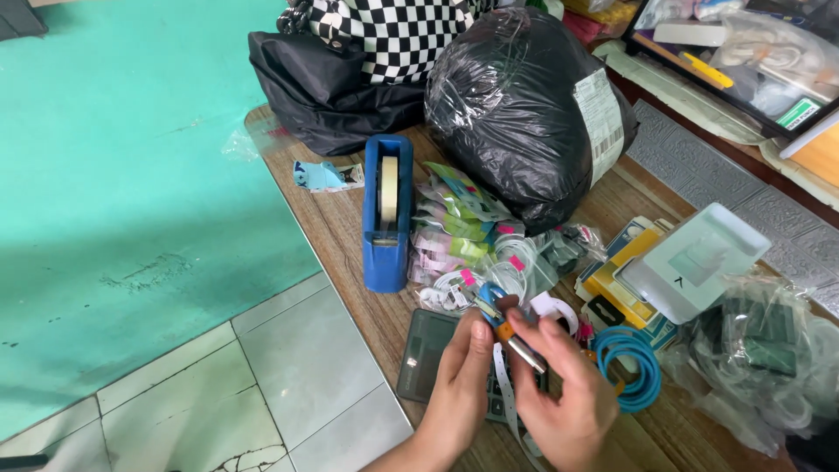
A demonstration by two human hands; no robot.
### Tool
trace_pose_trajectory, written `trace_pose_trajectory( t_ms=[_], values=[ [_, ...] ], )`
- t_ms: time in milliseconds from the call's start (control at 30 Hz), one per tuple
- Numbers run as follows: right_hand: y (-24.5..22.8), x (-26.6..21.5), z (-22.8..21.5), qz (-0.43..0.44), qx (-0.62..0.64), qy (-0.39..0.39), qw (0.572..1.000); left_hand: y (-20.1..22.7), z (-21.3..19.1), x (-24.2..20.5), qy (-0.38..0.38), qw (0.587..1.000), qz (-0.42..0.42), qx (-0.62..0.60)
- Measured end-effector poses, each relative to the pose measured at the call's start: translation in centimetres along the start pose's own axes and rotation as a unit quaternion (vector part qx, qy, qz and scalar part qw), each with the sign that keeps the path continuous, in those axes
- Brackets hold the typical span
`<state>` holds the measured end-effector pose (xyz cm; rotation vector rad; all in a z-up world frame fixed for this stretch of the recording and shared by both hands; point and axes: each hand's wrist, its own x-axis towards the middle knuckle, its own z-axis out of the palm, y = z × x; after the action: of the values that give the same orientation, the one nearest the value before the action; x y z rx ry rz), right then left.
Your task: The person wraps pink tape around the ends of blue cables and secures them with clear tape. They then use a blue pen to write on a white label attached to the cable before placing the finished item on the table.
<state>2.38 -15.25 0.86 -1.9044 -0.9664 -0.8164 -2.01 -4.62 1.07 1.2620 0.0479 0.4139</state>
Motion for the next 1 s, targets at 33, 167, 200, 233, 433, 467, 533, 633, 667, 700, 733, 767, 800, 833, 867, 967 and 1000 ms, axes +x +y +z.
trace_pose_trajectory(
  t_ms=[33, 167, 200, 233, 433, 467, 533, 633, 667, 700, 733, 767, 800, 833, 867, 967, 1000],
  values=[
    [0.1, -0.2, -0.1, 0.000, 0.002, -0.001, 1.000, -0.4, -0.1, 0.1, 0.002, 1.000, 0.000, 0.001],
    [-0.2, 0.6, -1.3, -0.004, 0.070, -0.117, 0.991, -0.8, -0.8, 0.9, 0.013, 0.977, -0.069, -0.203],
    [-0.5, 1.2, -1.8, -0.019, 0.099, -0.163, 0.981, -0.6, -1.1, 1.0, 0.002, 0.973, -0.065, -0.219],
    [-0.6, 1.5, -2.1, -0.019, 0.098, -0.163, 0.981, -0.8, -1.3, 1.1, 0.001, 0.973, -0.065, -0.220],
    [0.3, 4.9, -2.8, 0.129, 0.264, -0.142, 0.945, -0.5, -1.9, 0.6, -0.087, 0.949, -0.177, -0.247],
    [0.3, 5.7, -2.8, 0.151, 0.278, -0.184, 0.930, -1.0, -1.9, 0.5, -0.095, 0.945, -0.181, -0.256],
    [0.2, 6.2, -2.6, 0.173, 0.291, -0.226, 0.913, -1.5, -1.9, 0.2, -0.104, 0.940, -0.185, -0.266],
    [-0.4, 6.0, -2.1, 0.225, 0.277, -0.226, 0.906, -1.8, -1.9, 0.1, -0.087, 0.926, -0.207, -0.302],
    [-0.8, 6.1, -2.0, 0.255, 0.324, -0.209, 0.887, -1.9, -2.0, 0.1, -0.088, 0.932, -0.191, -0.295],
    [-1.2, 6.3, -1.9, 0.283, 0.368, -0.192, 0.864, -2.1, -2.0, 0.1, -0.089, 0.938, -0.175, -0.287],
    [-0.9, 6.0, -1.8, 0.283, 0.369, -0.192, 0.864, -2.2, -2.1, 0.2, -0.089, 0.938, -0.176, -0.287],
    [-0.7, 5.8, -1.6, 0.282, 0.335, -0.183, 0.880, -2.4, -2.2, 0.3, -0.058, 0.961, -0.167, -0.213],
    [-0.5, 5.6, -1.5, 0.280, 0.300, -0.174, 0.895, -2.5, -2.3, 0.4, -0.027, 0.978, -0.157, -0.138],
    [-0.3, 5.4, -1.6, 0.280, 0.300, -0.174, 0.895, -2.2, -2.2, 0.4, -0.027, 0.978, -0.157, -0.138],
    [-0.2, 5.2, -1.6, 0.241, 0.271, -0.142, 0.921, -1.9, -2.1, 0.5, -0.001, 0.985, -0.140, -0.101],
    [-0.7, 5.0, -2.2, 0.234, 0.272, -0.085, 0.930, -1.7, -1.8, 0.7, 0.050, 0.990, -0.102, -0.079],
    [-1.0, 4.9, -2.5, 0.265, 0.301, -0.059, 0.914, -1.7, -1.7, 0.7, 0.074, 0.989, -0.081, -0.095]
  ],
)
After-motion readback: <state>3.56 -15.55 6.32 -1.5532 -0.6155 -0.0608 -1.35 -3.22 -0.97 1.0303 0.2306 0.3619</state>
